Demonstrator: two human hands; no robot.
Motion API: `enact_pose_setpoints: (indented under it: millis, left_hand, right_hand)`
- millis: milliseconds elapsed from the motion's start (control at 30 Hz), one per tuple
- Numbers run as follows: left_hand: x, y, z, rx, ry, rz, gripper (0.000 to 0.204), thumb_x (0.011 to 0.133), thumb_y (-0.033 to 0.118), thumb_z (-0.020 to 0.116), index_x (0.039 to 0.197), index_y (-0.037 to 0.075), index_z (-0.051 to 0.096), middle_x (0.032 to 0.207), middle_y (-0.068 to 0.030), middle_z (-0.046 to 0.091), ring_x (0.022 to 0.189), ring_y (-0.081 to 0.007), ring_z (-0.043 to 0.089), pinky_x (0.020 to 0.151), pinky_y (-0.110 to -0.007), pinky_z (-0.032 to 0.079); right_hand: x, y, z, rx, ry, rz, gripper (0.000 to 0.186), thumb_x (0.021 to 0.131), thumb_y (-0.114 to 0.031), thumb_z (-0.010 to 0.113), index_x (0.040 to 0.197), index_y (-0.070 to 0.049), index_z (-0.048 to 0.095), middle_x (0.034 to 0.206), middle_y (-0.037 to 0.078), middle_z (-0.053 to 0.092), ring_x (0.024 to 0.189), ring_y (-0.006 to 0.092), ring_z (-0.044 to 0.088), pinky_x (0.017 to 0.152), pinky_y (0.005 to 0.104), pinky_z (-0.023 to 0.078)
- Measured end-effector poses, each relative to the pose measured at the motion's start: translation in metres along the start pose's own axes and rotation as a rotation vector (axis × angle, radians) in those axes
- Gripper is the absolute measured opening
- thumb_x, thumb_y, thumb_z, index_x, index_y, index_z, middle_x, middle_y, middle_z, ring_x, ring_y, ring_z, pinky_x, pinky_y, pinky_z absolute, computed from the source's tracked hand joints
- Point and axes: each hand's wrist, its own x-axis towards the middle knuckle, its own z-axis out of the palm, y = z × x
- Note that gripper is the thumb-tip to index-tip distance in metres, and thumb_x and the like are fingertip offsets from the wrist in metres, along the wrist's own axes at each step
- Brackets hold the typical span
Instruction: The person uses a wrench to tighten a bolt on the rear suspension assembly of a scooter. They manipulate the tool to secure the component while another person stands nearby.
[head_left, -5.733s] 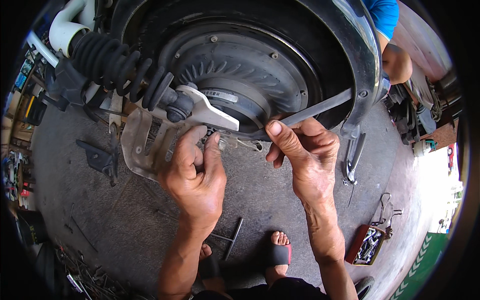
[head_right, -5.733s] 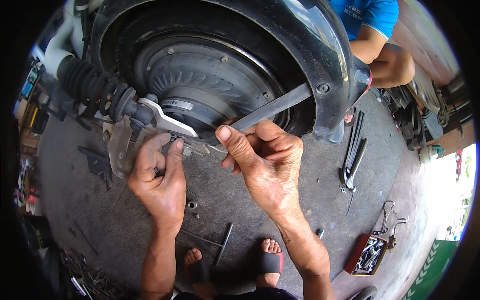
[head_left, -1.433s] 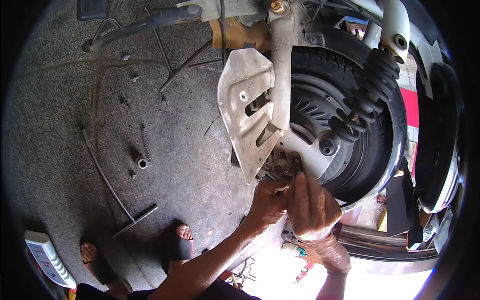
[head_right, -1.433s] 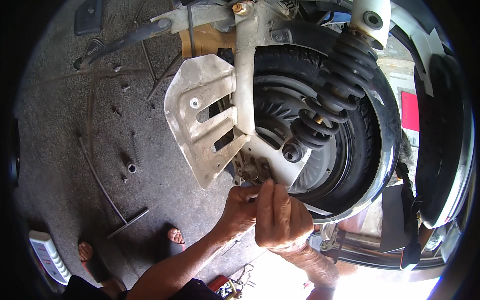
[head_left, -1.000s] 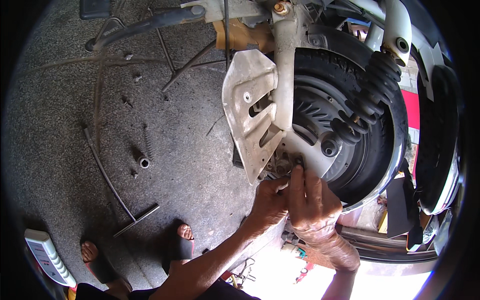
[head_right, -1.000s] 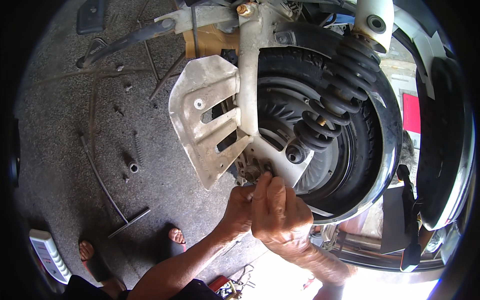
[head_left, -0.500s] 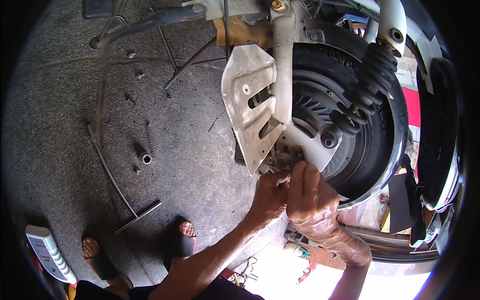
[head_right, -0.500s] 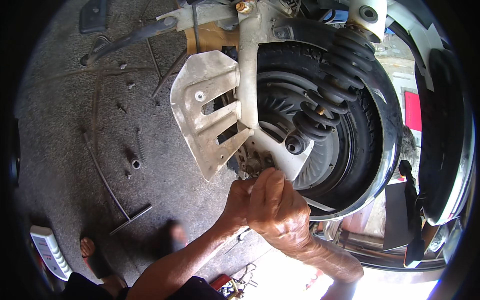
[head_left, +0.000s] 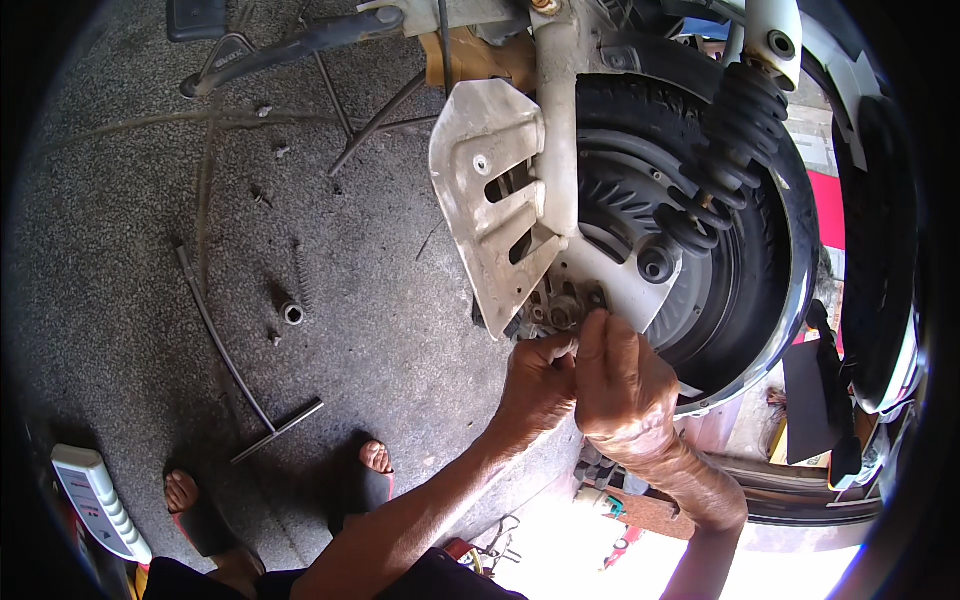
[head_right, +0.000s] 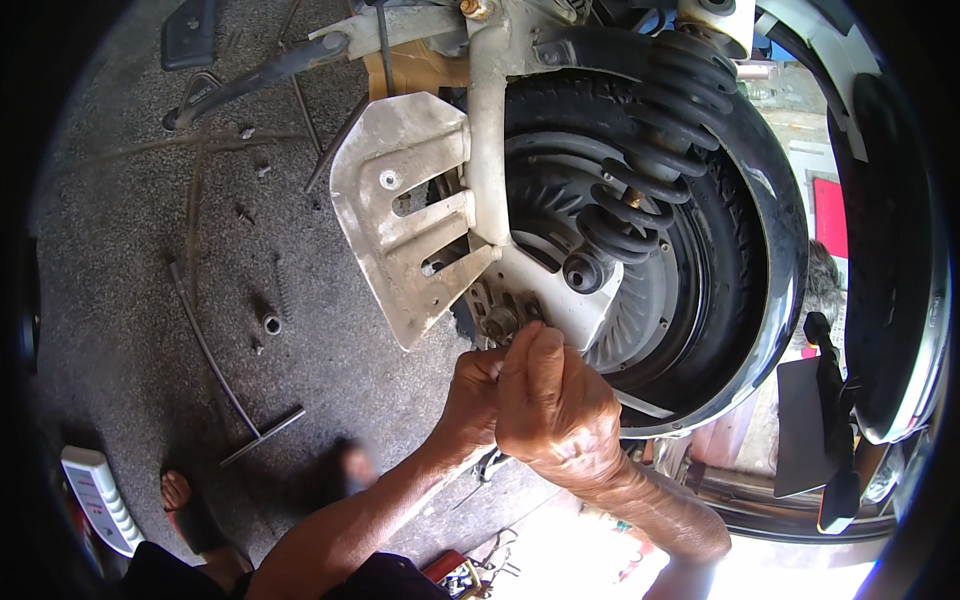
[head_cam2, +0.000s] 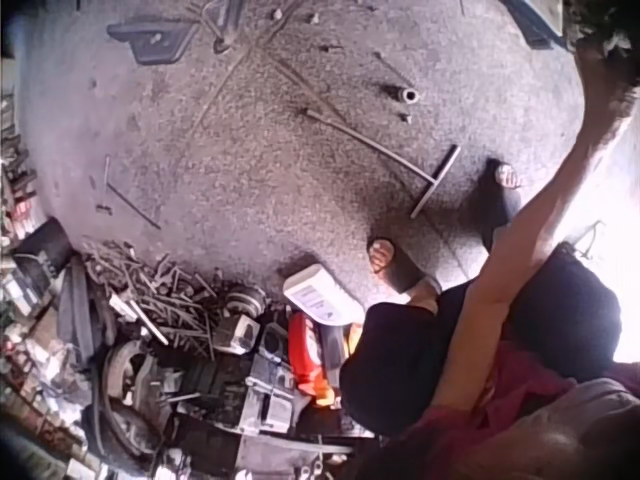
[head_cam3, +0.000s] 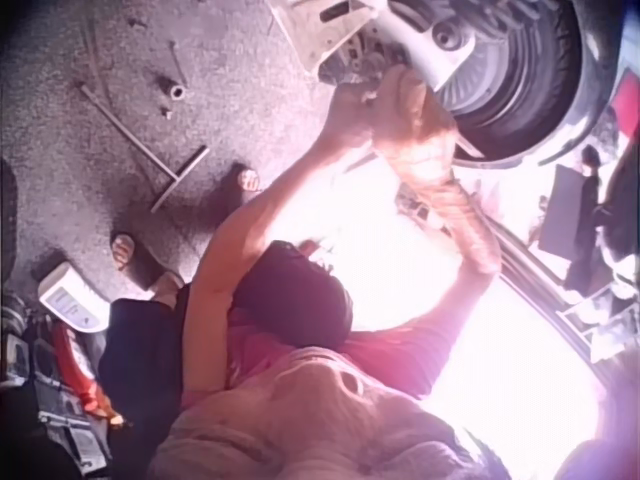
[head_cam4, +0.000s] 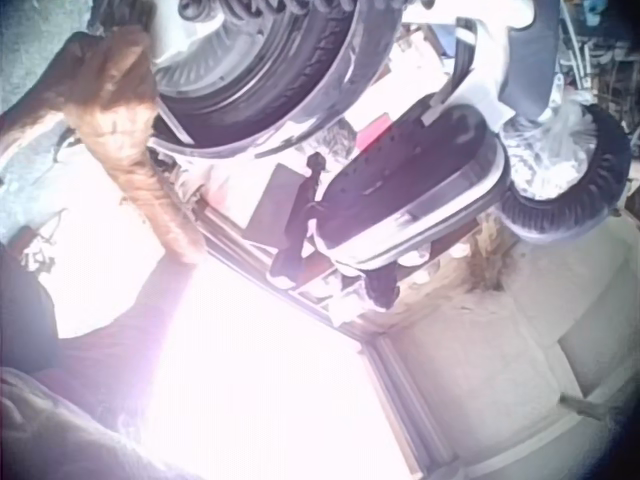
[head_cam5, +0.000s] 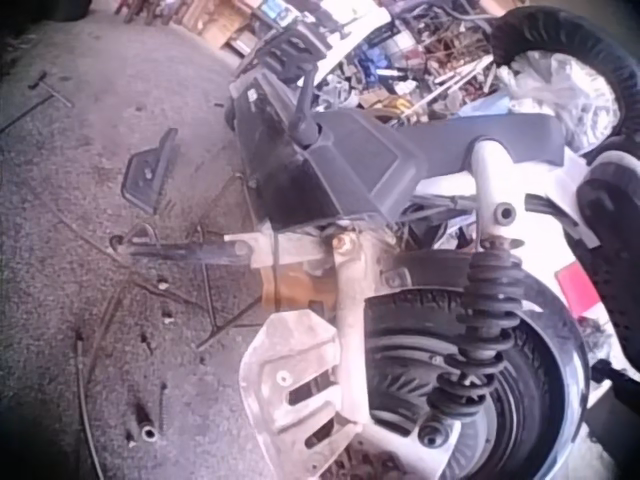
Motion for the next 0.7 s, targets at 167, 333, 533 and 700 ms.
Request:
enact_pose_setpoints:
  millis: [167, 333, 533, 700]
  left_hand:
    - [0.0, 0.009, 0.001, 0.039, 0.005, -0.021, 0.02, 0.082, 0.006, 0.073, 0.102, 0.007, 0.072, 0.089, 0.0021, 0.07, 0.085, -0.0045, 0.06, 0.074, -0.023, 0.049]
    - [0.001, 0.007, 0.006, 0.02, 0.038, 0.017, 0.02, 0.083, 0.005, 0.073, 0.102, 0.007, 0.072, 0.089, 0.002, 0.069, 0.084, -0.0042, 0.059, 0.074, -0.023, 0.049]
    - [0.0, -0.003, -0.001, 0.037, 0.022, -0.008, 0.023, 0.082, 0.003, 0.073, 0.104, 0.005, 0.071, 0.091, 0.003, 0.069, 0.084, -0.0034, 0.058, 0.075, -0.021, 0.048]
    - [-0.006, 0.004, 0.005, -0.071, 0.097, -0.073, 0.019, 0.078, 0.009, 0.077, 0.071, 0.005, 0.06, 0.061, 0.009, 0.048, 0.057, -0.0003, 0.035, 0.05, -0.021, 0.029]
  right_hand:
    - [0.003, 0.006, -0.003, 0.011, 0.044, -0.066, 0.04, 0.064, 0.002, 0.063, 0.101, 0.016, 0.06, 0.086, 0.017, 0.055, 0.06, 0.0177, 0.056, 0.044, 0.0262, 0.046]
    - [0.003, 0.004, -0.006, -0.006, -0.013, -0.039, 0.039, 0.066, 0.002, 0.063, 0.102, 0.016, 0.059, 0.086, 0.017, 0.054, 0.061, 0.0179, 0.055, 0.046, 0.0264, 0.046]
    - [0.004, -0.003, -0.012, -0.047, -0.115, 0.011, 0.045, 0.066, 0.003, 0.064, 0.108, 0.016, 0.057, 0.092, 0.018, 0.051, 0.069, 0.0231, 0.059, 0.05, 0.0299, 0.051]
    - [0.008, -0.001, -0.017, -0.061, -0.059, 0.002, 0.034, 0.059, -0.002, 0.065, 0.09, 0.011, 0.059, 0.083, 0.014, 0.052, 0.063, 0.0184, 0.055, 0.044, 0.0261, 0.047]
